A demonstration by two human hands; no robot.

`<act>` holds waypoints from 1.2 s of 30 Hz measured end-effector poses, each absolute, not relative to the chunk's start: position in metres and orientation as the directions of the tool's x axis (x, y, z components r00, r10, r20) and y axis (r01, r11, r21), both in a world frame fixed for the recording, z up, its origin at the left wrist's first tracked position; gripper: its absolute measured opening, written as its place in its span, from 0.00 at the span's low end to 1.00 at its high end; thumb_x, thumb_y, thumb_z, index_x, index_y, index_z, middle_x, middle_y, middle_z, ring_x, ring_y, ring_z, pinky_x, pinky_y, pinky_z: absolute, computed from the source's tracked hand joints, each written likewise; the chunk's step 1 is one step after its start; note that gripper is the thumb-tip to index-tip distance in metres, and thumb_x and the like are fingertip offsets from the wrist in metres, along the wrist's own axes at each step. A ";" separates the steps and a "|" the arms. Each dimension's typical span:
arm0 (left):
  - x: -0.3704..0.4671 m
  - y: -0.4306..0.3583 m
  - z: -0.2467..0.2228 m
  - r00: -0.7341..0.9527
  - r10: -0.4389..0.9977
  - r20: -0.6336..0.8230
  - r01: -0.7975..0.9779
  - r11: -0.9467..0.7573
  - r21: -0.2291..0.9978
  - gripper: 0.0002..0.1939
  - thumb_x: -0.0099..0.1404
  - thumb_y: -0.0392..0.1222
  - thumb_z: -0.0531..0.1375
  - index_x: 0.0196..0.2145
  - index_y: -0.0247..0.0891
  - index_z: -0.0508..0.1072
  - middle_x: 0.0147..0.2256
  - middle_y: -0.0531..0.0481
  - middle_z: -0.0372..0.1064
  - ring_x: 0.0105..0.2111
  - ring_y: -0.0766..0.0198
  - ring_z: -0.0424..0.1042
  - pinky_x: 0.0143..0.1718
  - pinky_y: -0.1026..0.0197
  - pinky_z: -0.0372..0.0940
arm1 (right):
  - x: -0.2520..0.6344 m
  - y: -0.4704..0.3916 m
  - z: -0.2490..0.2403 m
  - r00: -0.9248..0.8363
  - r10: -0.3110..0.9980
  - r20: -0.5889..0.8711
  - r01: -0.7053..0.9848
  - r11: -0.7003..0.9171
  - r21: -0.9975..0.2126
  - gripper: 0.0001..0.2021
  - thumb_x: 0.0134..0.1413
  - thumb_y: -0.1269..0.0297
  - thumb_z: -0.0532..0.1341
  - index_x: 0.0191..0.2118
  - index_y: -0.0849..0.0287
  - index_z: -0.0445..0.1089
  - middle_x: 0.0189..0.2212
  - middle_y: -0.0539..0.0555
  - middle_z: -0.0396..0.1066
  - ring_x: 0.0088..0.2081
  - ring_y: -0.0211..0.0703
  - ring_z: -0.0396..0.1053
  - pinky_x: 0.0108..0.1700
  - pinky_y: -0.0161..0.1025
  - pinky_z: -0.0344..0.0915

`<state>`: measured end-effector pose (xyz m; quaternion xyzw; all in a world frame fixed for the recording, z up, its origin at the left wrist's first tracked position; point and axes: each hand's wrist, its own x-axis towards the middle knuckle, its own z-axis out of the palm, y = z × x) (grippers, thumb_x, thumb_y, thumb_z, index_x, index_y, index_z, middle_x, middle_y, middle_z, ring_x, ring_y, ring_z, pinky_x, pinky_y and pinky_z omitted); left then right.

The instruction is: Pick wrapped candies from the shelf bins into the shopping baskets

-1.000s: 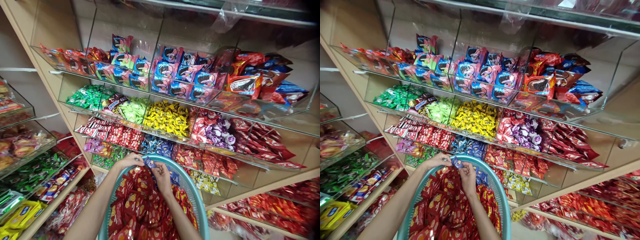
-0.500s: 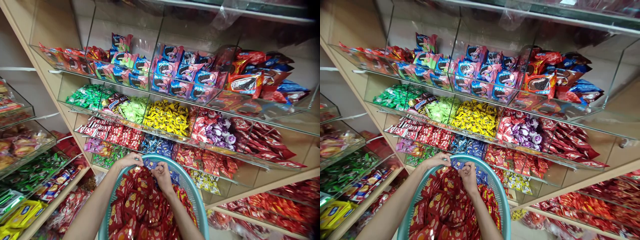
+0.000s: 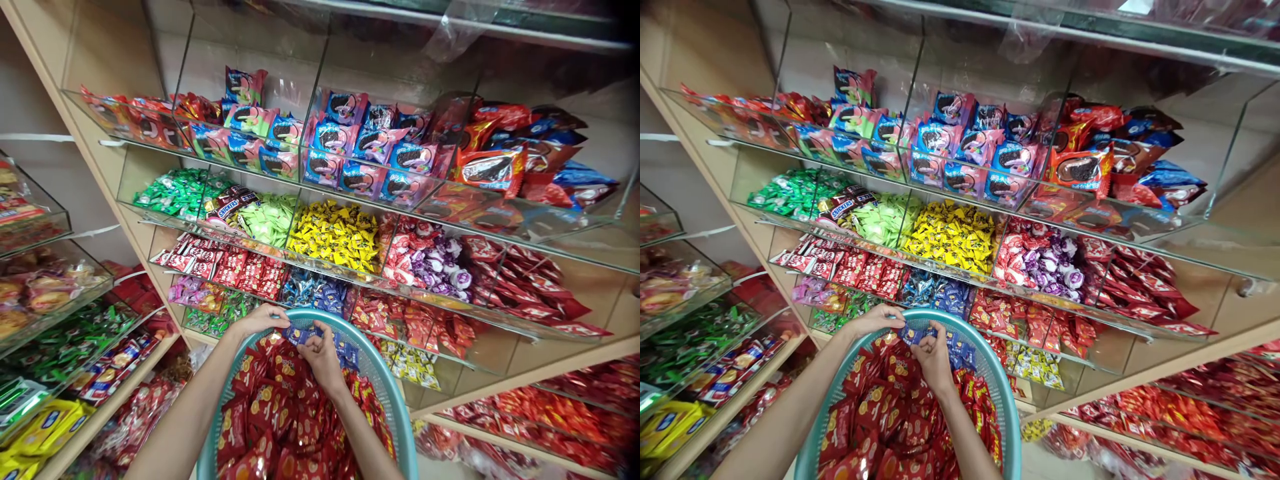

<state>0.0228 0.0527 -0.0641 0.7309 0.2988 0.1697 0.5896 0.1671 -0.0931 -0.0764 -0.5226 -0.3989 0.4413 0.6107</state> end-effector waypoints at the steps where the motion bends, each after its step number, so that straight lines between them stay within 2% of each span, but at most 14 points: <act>1: 0.023 0.053 -0.065 0.766 0.635 -0.100 0.233 -0.128 0.964 0.14 0.46 0.51 0.63 0.27 0.38 0.75 0.36 0.51 0.69 0.38 0.62 0.66 0.41 0.66 0.57 | 0.167 -0.093 -0.076 0.291 0.957 0.006 -0.135 0.047 -0.990 0.29 0.41 0.61 0.63 0.48 0.54 0.48 0.20 0.40 0.62 0.22 0.34 0.65 0.27 0.32 0.60; 3: 0.023 0.053 -0.065 0.775 0.626 -0.091 0.224 -0.137 0.965 0.14 0.46 0.51 0.63 0.27 0.37 0.75 0.35 0.51 0.69 0.36 0.63 0.66 0.39 0.66 0.57 | 0.167 -0.092 -0.076 0.288 0.957 -0.032 -0.143 0.010 -0.990 0.25 0.43 0.57 0.62 0.46 0.57 0.53 0.19 0.42 0.63 0.21 0.35 0.65 0.26 0.32 0.59; 5: 0.023 0.053 -0.064 0.781 0.618 -0.085 0.218 -0.143 0.965 0.14 0.46 0.50 0.63 0.26 0.37 0.75 0.36 0.51 0.69 0.35 0.63 0.66 0.38 0.66 0.57 | 0.168 -0.092 -0.074 0.284 0.957 -0.056 -0.116 -0.024 -0.993 0.17 0.46 0.52 0.58 0.38 0.59 0.59 0.17 0.44 0.64 0.20 0.36 0.65 0.24 0.32 0.57; 7: 0.023 0.053 -0.062 0.782 0.617 -0.085 0.216 -0.140 0.966 0.14 0.46 0.50 0.63 0.25 0.37 0.76 0.36 0.51 0.69 0.36 0.63 0.66 0.38 0.66 0.57 | 0.169 -0.091 -0.074 0.287 0.956 -0.054 -0.077 -0.033 -0.996 0.15 0.47 0.50 0.57 0.29 0.59 0.61 0.15 0.46 0.64 0.19 0.36 0.64 0.22 0.32 0.56; 9: 0.022 0.052 -0.061 0.779 0.620 -0.090 0.213 -0.128 0.968 0.13 0.45 0.50 0.63 0.25 0.37 0.76 0.36 0.51 0.69 0.36 0.62 0.66 0.39 0.66 0.57 | 0.168 -0.091 -0.075 0.299 0.953 -0.037 -0.052 -0.023 -0.998 0.16 0.47 0.49 0.56 0.26 0.58 0.60 0.15 0.46 0.64 0.18 0.36 0.63 0.22 0.32 0.56; 14: 0.022 0.052 -0.063 0.759 0.643 -0.099 0.199 -0.084 0.977 0.13 0.45 0.49 0.63 0.25 0.36 0.75 0.34 0.51 0.69 0.37 0.61 0.66 0.39 0.65 0.57 | 0.164 -0.089 -0.080 0.325 0.946 -0.003 -0.032 0.008 -0.999 0.16 0.48 0.49 0.56 0.26 0.59 0.61 0.15 0.47 0.65 0.18 0.36 0.63 0.22 0.32 0.56; 21: 0.023 0.047 -0.056 0.732 0.656 -0.184 0.231 0.015 0.973 0.20 0.49 0.54 0.60 0.34 0.35 0.75 0.34 0.48 0.72 0.34 0.61 0.68 0.36 0.64 0.59 | 0.223 -0.101 -0.054 0.461 0.882 0.094 0.122 0.042 -0.992 0.16 0.47 0.50 0.56 0.31 0.61 0.64 0.18 0.48 0.66 0.22 0.36 0.64 0.25 0.32 0.57; 26: 0.023 0.045 -0.054 0.723 0.669 -0.175 0.229 0.007 0.973 0.21 0.48 0.55 0.60 0.32 0.35 0.75 0.33 0.47 0.72 0.34 0.61 0.68 0.37 0.64 0.59 | 0.275 -0.127 -0.047 0.529 0.846 0.068 0.197 -0.045 -0.979 0.17 0.44 0.49 0.58 0.30 0.61 0.65 0.15 0.47 0.64 0.18 0.35 0.59 0.22 0.32 0.53; 30: 0.024 0.044 -0.055 0.717 0.674 -0.177 0.235 0.005 0.972 0.21 0.48 0.56 0.60 0.32 0.35 0.75 0.33 0.48 0.72 0.35 0.61 0.68 0.36 0.64 0.60 | 0.281 -0.146 -0.053 0.447 0.894 0.018 0.216 -0.089 -0.972 0.16 0.45 0.49 0.57 0.29 0.60 0.63 0.14 0.45 0.61 0.17 0.34 0.57 0.21 0.31 0.51; 36: 0.023 0.040 -0.049 0.720 0.667 -0.191 0.243 0.015 0.970 0.20 0.49 0.55 0.60 0.32 0.36 0.75 0.29 0.50 0.72 0.27 0.65 0.67 0.29 0.66 0.58 | 0.279 -0.160 -0.052 0.230 0.969 -0.086 0.344 -0.164 -0.925 0.13 0.49 0.54 0.55 0.28 0.60 0.61 0.17 0.44 0.59 0.18 0.33 0.59 0.22 0.31 0.53</act>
